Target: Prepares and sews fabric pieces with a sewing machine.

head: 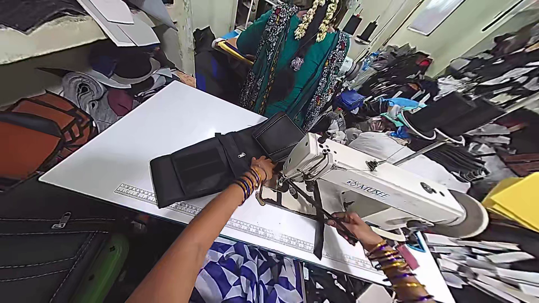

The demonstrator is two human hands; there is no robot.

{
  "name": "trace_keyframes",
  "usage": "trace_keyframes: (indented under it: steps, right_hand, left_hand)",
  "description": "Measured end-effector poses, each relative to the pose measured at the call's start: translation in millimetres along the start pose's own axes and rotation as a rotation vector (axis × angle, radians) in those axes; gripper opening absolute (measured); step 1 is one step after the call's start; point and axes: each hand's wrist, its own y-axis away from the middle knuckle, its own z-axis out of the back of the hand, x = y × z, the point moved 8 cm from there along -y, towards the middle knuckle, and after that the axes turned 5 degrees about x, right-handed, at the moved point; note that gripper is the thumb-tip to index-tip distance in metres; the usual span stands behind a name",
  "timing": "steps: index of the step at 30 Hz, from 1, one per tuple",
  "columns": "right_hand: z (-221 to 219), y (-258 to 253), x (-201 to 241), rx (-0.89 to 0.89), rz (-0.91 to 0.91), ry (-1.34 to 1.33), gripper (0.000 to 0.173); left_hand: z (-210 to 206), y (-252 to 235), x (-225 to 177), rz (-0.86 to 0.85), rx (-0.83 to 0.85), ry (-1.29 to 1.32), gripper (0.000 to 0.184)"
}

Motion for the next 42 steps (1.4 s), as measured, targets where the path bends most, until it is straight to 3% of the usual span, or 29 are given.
trace_keyframes:
  steps: [2, 4, 5, 7, 9, 11, 14, 15, 16, 18, 19, 20, 22, 24, 25, 27, 30, 32, 33, 35, 37, 39, 41, 42]
  right_hand:
    - [4.3, 7.3, -0.6, -0.035, 0.008, 0.047, 0.016]
    - [7.4, 31.3, -12.7, -0.138, 0.042, 0.019, 0.015]
    - [7.4, 47.8, -22.3, -0.213, 0.066, -0.025, 0.015]
    - [9.8, 80.6, -44.7, -0.37, 0.1, -0.112, 0.015]
    - [11.6, 102.3, -67.2, -0.489, 0.097, -0.15, 0.014]
    - [15.7, 105.3, -85.9, -0.595, 0.072, -0.128, 0.014]
    - [26.1, 89.7, -95.4, -0.735, -0.006, 0.231, 0.019]
    - [25.2, 80.3, -91.4, -0.759, -0.027, 0.346, 0.024]
    - [23.3, 70.5, -84.7, -0.772, -0.053, 0.457, 0.028]
    - [17.8, 53.0, -71.1, -0.769, -0.192, 0.613, 0.036]
    - [11.9, 47.8, -63.3, -0.778, -0.233, 0.656, 0.038]
    - [2.6, 45.4, -50.7, -0.814, -0.188, 0.683, 0.037]
    - [-37.6, 42.9, -14.2, -0.868, 0.174, 0.723, 0.036]
    - [-113.5, 32.8, 27.5, -0.712, 0.52, 0.661, 0.046]
    - [-159.8, 23.9, 45.0, -0.57, 0.598, 0.634, 0.052]
    - [-235.6, -5.0, 68.3, -0.361, 0.643, 0.743, 0.067]
    - [-260.4, -65.7, 100.2, -0.241, 0.567, 0.895, 0.075]
    - [-249.7, -101.8, 116.9, -0.186, 0.572, 0.748, 0.069]
    - [-235.2, -114.8, 126.6, -0.22, 0.643, 0.547, 0.06]
    - [-194.5, -128.6, 137.2, -0.259, 0.688, -0.117, 0.054]
    - [-167.8, -134.8, 130.7, -0.224, 0.541, -0.66, 0.061]
    - [-164.5, -135.0, 119.0, -0.17, 0.402, -0.787, 0.046]
    - [-165.0, -133.7, 111.9, -0.173, 0.35, -0.634, 0.022]
    - [-165.3, -132.9, 109.9, -0.197, 0.336, -0.499, 0.028]
  left_hand:
    - [35.6, 10.2, 12.2, -0.138, 0.024, -0.056, 0.036]
    - [79.0, 40.2, 57.4, -0.113, -0.233, -0.078, 0.029]
    - [88.6, 59.3, 90.3, -0.042, -0.329, -0.052, 0.034]
    - [75.5, 96.5, 156.8, 0.145, -0.341, -0.06, 0.05]
    - [41.8, 135.9, 182.1, 0.267, -0.272, -0.067, 0.055]
    - [18.5, 173.2, 150.2, 0.323, -0.119, -0.081, 0.062]
    - [-8.1, 204.6, 75.1, 0.355, 0.178, -0.187, 0.058]
    - [-3.5, 202.9, 60.7, 0.323, 0.127, -0.181, 0.054]
    - [6.3, 194.5, 53.4, 0.271, -0.027, -0.153, 0.051]
    - [26.7, 161.4, 60.7, 0.143, -0.484, -0.031, 0.046]
    - [28.3, 137.6, 71.7, 0.138, -0.564, 0.074, 0.063]
    - [25.8, 113.1, 82.9, 0.178, -0.559, 0.18, 0.079]
    - [20.6, 78.0, 97.9, 0.202, -0.617, 0.329, 0.086]
    - [31.2, 60.2, 109.9, 0.194, -0.71, 0.397, 0.085]
    - [40.6, 55.0, 116.5, 0.205, -0.736, 0.412, 0.082]
    - [76.3, 50.0, 128.5, 0.243, -0.739, 0.472, 0.077]
    - [141.0, 61.5, 136.8, 0.151, -0.808, 0.828, 0.074]
    - [151.3, 95.7, 124.2, 0.064, -0.791, 0.97, 0.075]
    - [149.9, 117.3, 118.5, 0.033, -0.799, 0.924, 0.077]
    - [125.9, 161.0, 113.3, 0.033, -0.812, 0.822, 0.082]
    - [87.5, 185.1, 120.2, 0.047, -0.805, 0.889, 0.083]
    - [48.6, 194.3, 129.9, 0.078, -0.798, 0.951, 0.081]
    - [22.2, 193.6, 137.7, 0.116, -0.769, 0.905, 0.079]
    - [14.1, 192.5, 140.5, 0.15, -0.736, 0.814, 0.078]
